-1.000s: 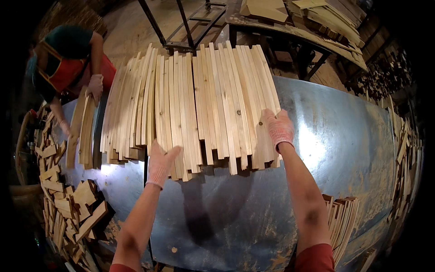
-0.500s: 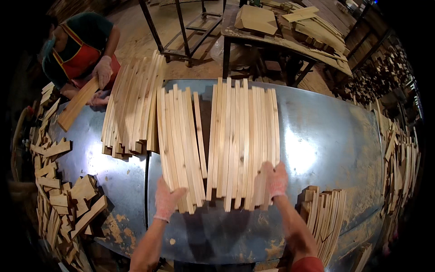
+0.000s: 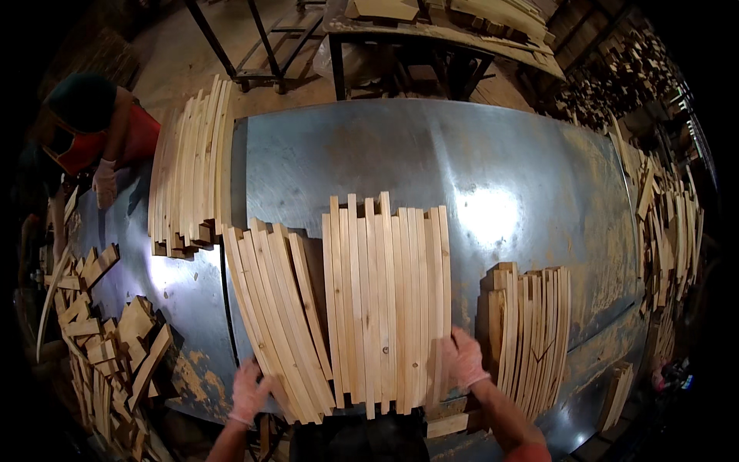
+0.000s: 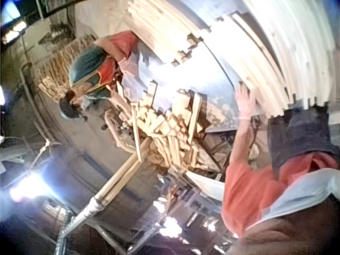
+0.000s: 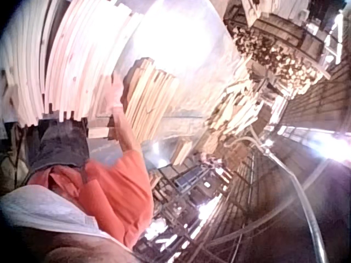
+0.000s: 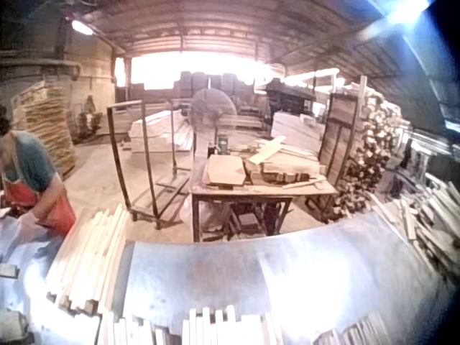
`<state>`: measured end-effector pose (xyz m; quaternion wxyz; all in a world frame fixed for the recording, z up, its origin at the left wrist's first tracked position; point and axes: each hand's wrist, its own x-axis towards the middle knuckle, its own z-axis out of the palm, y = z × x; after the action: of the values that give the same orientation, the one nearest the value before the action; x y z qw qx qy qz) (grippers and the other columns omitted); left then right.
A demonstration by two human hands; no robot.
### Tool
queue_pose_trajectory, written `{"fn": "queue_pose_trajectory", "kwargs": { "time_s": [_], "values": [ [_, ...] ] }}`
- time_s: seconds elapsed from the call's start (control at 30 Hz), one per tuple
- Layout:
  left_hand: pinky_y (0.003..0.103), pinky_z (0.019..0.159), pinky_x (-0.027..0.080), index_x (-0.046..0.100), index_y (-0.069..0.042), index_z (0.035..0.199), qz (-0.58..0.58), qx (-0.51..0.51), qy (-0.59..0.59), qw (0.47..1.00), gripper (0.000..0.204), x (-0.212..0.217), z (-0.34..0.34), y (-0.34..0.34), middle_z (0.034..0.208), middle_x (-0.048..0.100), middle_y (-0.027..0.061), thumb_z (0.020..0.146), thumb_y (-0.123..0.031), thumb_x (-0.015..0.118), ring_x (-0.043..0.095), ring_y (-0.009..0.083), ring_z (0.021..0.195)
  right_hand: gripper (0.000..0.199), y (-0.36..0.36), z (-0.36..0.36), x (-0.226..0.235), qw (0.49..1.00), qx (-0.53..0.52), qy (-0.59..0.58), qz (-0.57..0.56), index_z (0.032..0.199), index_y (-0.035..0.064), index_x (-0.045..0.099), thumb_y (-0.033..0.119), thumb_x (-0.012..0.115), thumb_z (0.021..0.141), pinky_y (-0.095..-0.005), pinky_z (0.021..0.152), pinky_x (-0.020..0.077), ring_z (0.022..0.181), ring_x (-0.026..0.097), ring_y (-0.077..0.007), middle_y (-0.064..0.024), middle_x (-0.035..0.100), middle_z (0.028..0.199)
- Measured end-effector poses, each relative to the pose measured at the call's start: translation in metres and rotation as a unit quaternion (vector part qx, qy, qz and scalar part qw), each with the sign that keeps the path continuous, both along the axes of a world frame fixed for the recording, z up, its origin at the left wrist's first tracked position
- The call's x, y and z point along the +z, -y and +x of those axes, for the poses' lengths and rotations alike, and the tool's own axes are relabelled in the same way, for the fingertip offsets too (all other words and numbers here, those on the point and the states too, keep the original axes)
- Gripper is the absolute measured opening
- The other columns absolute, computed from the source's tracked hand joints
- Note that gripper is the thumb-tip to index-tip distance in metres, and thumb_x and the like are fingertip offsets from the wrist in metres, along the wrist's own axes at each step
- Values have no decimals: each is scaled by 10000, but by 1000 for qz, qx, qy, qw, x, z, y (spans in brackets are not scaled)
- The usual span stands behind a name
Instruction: The person repeatedly picks up stacks of wooden slats from a metal table and places them onto a conveyor belt. They also gather loose pieces from the floor and add them to the conveyor. The task involves repetitive lifting and placing of wood bundles.
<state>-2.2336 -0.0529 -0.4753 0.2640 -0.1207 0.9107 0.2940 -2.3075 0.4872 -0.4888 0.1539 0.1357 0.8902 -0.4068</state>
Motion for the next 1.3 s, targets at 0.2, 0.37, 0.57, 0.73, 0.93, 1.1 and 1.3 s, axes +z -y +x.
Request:
{"fn": "queue_pose_trajectory", "kwargs": {
  "time_s": [0.2,0.37,0.57,0.73,0.93,1.1,1.3],
  "values": [
    [560,1330,192,274,-87,1732,-72,54,-128,988,851,-112,-55,21,1768,269,264,1071,-501,613,197,431,1646,626,11,-68,-61,963,-185,-49,-192,1630,8,481,241,649,1074,-366,1225,397,1460,529,-284,-154,547,1610],
    [459,1270,358,230,-135,1751,369,323,13,871,893,-30,-118,-47,1640,445,149,1038,-374,712,417,309,1515,823,9,-67,-61,888,-242,-10,-390,1694,48,383,348,765,1031,-380,1252,373,1476,488,-236,-116,522,1619],
    [403,1006,590,399,-69,1638,449,380,47,807,850,-29,-126,-47,1369,640,134,917,-221,823,670,245,1193,691,-9,-60,-67,852,-251,92,-449,1562,7,513,290,771,986,-377,1110,506,1274,615,-218,-99,652,1392],
    [355,818,596,608,-3,1413,424,359,102,825,662,-65,-104,-29,1104,727,91,838,-181,885,676,185,894,597,-16,-51,-45,852,-238,162,-438,1461,-10,591,221,777,942,-370,977,572,1133,663,-206,-95,690,1267],
    [318,794,589,641,-3,1372,460,385,104,794,655,-56,-45,-37,1079,740,77,800,-164,915,676,150,868,580,-26,-15,-41,842,-243,175,-448,1368,-37,634,208,827,879,-369,934,572,1058,674,-212,-85,708,1172],
    [325,812,603,635,-8,1397,497,413,38,762,686,4,8,-37,1128,746,92,792,-161,920,707,169,909,596,-10,-3,-16,852,-203,163,-454,1330,-20,657,201,872,820,-373,920,564,1001,683,-206,-62,716,1119],
    [319,802,598,635,-49,1428,503,406,-94,757,692,86,97,8,1149,749,57,804,-158,914,709,147,930,495,49,-10,61,863,-52,125,-486,1204,9,669,198,856,786,-357,826,523,865,624,-157,-8,651,931]
  ]
}}
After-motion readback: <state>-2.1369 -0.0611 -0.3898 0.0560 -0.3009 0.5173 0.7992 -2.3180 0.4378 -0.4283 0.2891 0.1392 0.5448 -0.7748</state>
